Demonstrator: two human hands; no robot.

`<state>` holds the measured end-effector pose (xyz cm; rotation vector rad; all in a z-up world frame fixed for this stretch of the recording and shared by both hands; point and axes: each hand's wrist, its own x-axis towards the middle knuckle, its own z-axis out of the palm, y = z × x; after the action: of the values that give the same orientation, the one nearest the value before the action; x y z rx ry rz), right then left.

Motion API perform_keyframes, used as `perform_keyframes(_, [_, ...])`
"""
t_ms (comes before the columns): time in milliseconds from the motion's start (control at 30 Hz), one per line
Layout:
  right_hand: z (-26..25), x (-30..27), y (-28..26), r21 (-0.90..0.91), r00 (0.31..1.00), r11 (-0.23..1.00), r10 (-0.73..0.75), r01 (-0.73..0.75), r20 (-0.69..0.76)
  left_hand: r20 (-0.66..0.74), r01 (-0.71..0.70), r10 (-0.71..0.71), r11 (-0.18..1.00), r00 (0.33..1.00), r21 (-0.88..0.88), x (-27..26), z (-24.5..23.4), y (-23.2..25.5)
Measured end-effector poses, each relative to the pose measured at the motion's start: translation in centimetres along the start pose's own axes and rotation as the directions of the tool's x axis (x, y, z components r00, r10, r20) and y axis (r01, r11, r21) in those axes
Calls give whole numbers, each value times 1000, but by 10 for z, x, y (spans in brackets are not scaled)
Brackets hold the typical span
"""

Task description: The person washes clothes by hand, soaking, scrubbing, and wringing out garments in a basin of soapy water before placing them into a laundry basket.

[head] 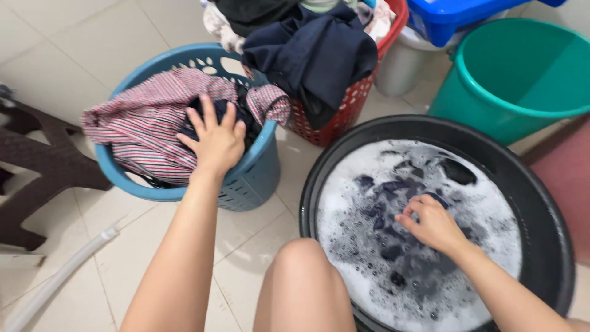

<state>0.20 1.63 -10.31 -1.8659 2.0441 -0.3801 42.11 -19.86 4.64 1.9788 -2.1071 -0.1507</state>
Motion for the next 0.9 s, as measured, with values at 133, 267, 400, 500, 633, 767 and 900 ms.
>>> perform_keyframes(133, [4,-11,66,77,950,948,306,-310,55,-408,-195,127,972,904,-129,-45,-7,68])
perform_keyframes(267, [15,-16,118,171,871,855,486,-490,67,-288,-393,295,833,911,-390,-94,37,152])
perform_keyframes(400, [55,-1,147,318,886,879,425,-355,-187,87,-151,270,745,959,-649,-145,93,194])
perform_keyframes(500, [105,-10,123,308,923,890,377,-338,-75,408,170,177,711,896,-682,-176,129,198])
perform_keyframes(633, [125,-23,60,45,795,825,527,-564,299,629,470,73,599,774,-648,-196,159,186])
perform_keyframes(767, [52,-5,31,226,829,798,541,-559,140,678,624,81,326,730,-710,-185,192,194])
perform_keyframes(900, [-76,-28,-11,715,915,625,399,-314,54,762,764,79,21,642,-645,-168,207,221])
